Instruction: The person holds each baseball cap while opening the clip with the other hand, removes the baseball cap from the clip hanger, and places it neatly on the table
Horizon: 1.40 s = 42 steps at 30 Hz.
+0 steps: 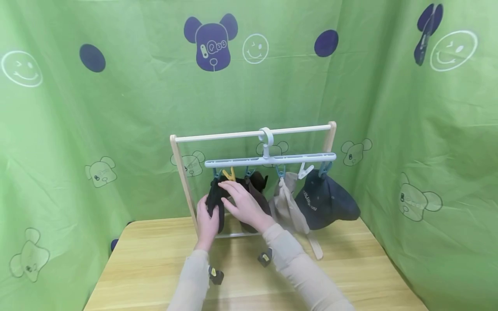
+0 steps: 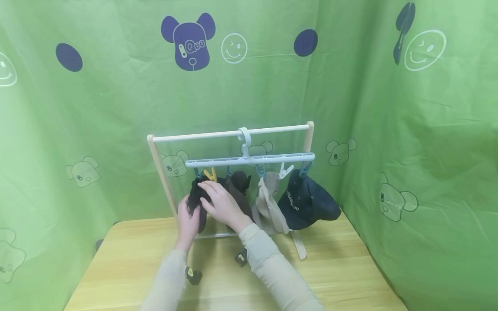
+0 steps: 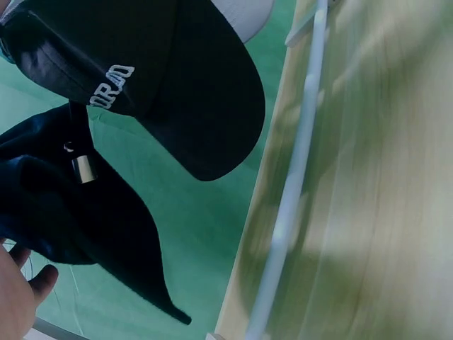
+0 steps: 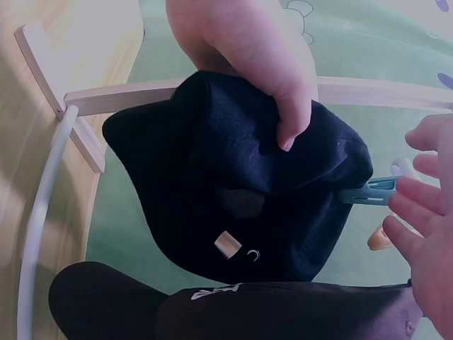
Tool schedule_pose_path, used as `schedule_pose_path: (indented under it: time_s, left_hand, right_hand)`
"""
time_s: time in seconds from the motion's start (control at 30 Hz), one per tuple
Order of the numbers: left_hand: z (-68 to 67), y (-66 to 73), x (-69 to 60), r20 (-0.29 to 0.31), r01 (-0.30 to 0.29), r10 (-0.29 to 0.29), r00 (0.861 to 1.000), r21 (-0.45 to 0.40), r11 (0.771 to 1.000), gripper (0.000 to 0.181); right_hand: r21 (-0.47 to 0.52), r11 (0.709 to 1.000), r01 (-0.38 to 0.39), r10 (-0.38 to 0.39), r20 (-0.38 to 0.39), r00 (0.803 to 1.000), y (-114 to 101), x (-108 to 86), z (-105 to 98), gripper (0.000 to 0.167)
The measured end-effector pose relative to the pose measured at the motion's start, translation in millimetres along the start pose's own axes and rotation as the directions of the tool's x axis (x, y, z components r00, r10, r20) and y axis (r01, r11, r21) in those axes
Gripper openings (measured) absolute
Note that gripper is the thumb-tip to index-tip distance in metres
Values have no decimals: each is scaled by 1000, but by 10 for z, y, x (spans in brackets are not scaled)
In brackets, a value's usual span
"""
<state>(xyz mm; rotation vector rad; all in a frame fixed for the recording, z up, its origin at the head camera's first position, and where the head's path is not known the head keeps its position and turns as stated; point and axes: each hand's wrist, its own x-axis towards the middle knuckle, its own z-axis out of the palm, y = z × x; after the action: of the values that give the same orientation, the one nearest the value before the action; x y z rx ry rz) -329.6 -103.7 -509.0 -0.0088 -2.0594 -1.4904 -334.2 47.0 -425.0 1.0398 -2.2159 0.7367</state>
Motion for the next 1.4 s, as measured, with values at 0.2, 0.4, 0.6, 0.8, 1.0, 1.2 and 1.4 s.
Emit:
schedule_pose_path:
  time_s: [0.2,0.4,0.6,0.8,1.0,1.2,1.4]
  left_hand:
    - [-12,29,-100,-33,-1,1,999,-9,1000,41]
    - [-24,24,-179,-48,-8,7,999,-22,1000,36]
    - [-28,28,-225,-84,-75,73,994,-23,997,29]
    - [-32,24,-246,-94,-91,88,992,-27,995,28]
    - [-45,105,-306,-100,-47,41,994,-51,998,29]
    - [-37,162,-354,-133,-45,41,990,-31,998,28]
    - [-34,172,-378,-158,-69,65,985,-18,997,29]
  right_hand:
    - [46,997,-58,57,21,998,-11,23,33,45]
    - [90,984,-156,156,-2,988,-47,69,49,48]
    - [147,950,-275,278,-3,961,-105,132,53,50]
    - [124,928,-352,354,13,935,-145,204,76,49]
    - [63,913,-404,403,19,915,-180,259,106,50]
    - [23,887,-462,460,50,886,-236,318,130,51]
    - [-17,868,-496,497,54,866,-256,372,181,35]
